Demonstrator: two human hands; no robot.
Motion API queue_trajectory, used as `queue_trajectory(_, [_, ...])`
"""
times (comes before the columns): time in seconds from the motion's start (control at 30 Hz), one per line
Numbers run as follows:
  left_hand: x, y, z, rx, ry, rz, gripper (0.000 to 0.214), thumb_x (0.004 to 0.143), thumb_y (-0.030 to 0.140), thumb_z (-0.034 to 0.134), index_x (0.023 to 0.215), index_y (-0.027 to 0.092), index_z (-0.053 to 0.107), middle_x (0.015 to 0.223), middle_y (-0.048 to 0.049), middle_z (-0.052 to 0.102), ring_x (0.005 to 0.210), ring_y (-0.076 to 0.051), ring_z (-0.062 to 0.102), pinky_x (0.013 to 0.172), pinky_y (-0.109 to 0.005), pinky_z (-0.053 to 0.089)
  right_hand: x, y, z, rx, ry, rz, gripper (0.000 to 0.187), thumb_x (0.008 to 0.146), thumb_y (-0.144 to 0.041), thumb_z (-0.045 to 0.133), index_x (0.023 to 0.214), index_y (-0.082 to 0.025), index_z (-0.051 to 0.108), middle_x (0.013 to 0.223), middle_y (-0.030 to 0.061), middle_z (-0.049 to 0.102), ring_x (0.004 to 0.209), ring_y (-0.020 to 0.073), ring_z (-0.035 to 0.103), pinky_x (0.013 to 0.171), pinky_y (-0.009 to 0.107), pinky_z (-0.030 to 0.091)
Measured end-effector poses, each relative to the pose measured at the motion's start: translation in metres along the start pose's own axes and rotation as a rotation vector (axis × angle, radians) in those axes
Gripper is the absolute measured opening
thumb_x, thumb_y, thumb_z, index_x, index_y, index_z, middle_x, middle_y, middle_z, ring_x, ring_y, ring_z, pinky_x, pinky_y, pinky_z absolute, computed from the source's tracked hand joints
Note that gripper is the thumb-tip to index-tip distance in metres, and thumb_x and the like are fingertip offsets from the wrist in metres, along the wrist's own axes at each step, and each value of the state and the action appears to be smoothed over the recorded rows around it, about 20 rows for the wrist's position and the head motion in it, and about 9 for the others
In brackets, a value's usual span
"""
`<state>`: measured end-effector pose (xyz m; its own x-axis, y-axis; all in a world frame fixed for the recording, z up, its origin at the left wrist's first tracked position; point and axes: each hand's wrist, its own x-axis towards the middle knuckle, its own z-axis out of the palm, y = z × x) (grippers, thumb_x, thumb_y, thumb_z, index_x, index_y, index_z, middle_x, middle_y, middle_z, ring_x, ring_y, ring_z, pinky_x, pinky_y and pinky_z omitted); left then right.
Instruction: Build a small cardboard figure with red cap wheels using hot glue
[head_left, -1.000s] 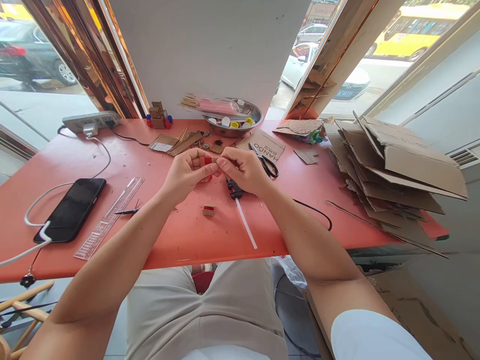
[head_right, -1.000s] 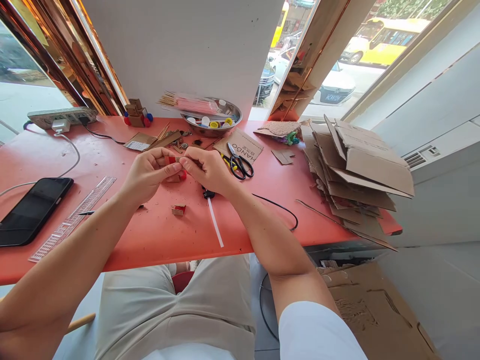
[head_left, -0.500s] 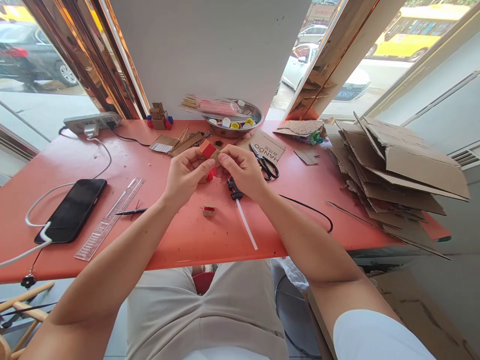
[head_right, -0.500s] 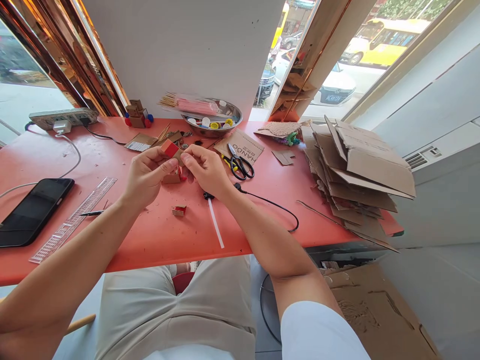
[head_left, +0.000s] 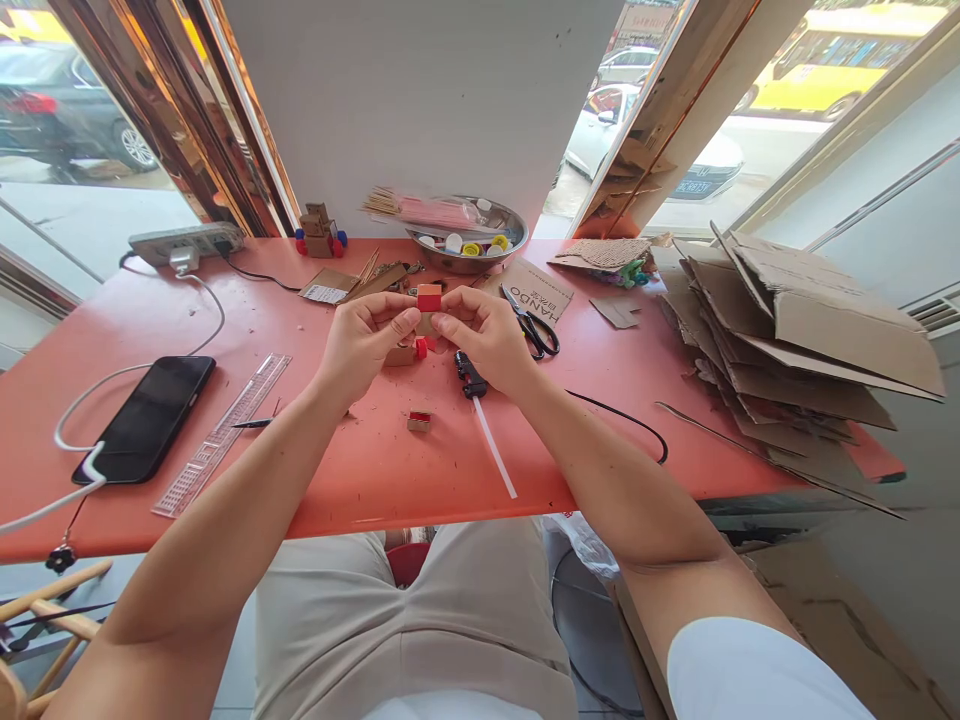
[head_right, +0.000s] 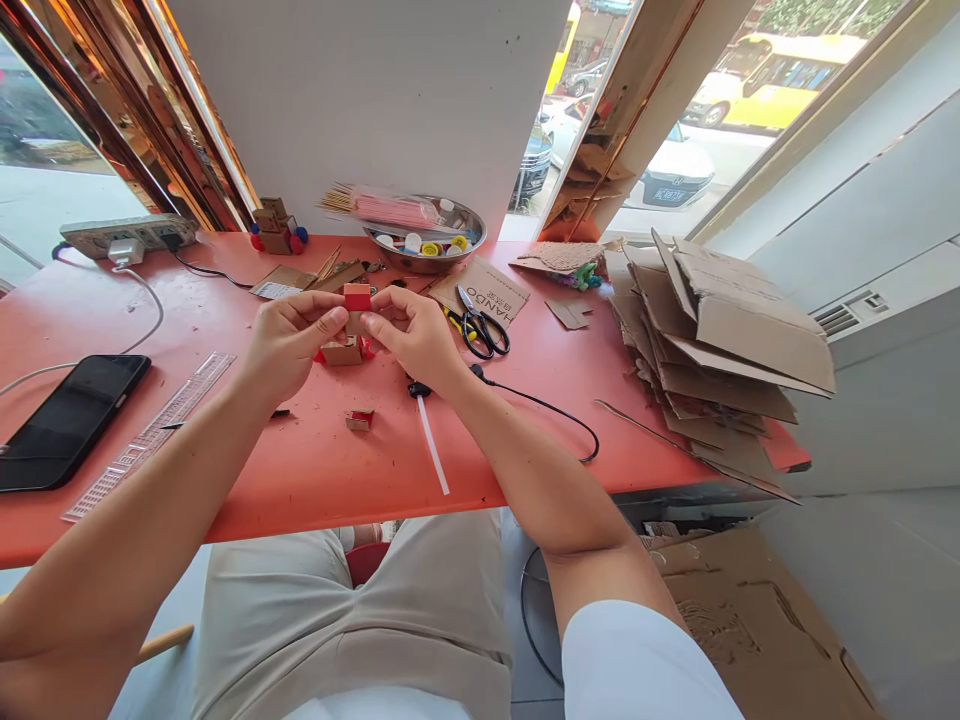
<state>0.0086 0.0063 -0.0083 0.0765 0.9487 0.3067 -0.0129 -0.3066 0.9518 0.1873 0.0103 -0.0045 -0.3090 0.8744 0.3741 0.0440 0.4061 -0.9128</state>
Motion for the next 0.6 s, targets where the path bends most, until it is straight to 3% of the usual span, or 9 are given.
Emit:
queue_trajectory(0.2, [0.0050, -0.0004, -0.0054, -0.045, -0.046, -0.048, 0.047, 0.056, 0.053, 0.097, 0.081, 0.018, 0.078, 0.074, -0.0035, 0.075, 0.066, -0.017, 0.070, 0.065, -0.034, 0.061, -0.0006, -0.0021, 0.0001, 0.061, -0.001, 0.003, 0.029, 0.078, -0.047, 0.077, 0.084, -0.023, 0.064, 0.075, -0.0008, 0.069, 0.070, 0.0159, 0.069, 0.070, 0.031, 0.062])
queue_trajectory(0.4, [0.0028, 0.0026, -0.0032, -0.029, -0.006, -0.028, 0.039, 0.060, 0.050, 0.093, 0.077, 0.019, 0.077, 0.072, -0.0032, 0.076, 0.062, -0.017, 0.071, 0.063, -0.032, 0.062, -0.0015, 0.0017, 0.0048, 0.061, 0.003, 0.015, 0.032, 0.083, -0.052, 0.077, 0.088, -0.021, 0.069, 0.079, 0.0019, 0.073, 0.071, 0.0182, 0.073, 0.071, 0.033, 0.066])
queue_trajectory(0.6, [-0.0014, 0.0033, 0.0012, 0.028, 0.024, 0.054, 0.029, 0.068, 0.043, 0.087, 0.082, 0.019, 0.077, 0.078, -0.0045, 0.079, 0.071, -0.019, 0.074, 0.061, -0.029, 0.062, -0.0022, 0.0019, 0.0045, 0.019, 0.038, -0.008, 0.019, 0.084, -0.039, 0.072, 0.087, -0.021, 0.068, 0.084, 0.0016, 0.073, 0.077, 0.0176, 0.074, 0.075, 0.032, 0.065])
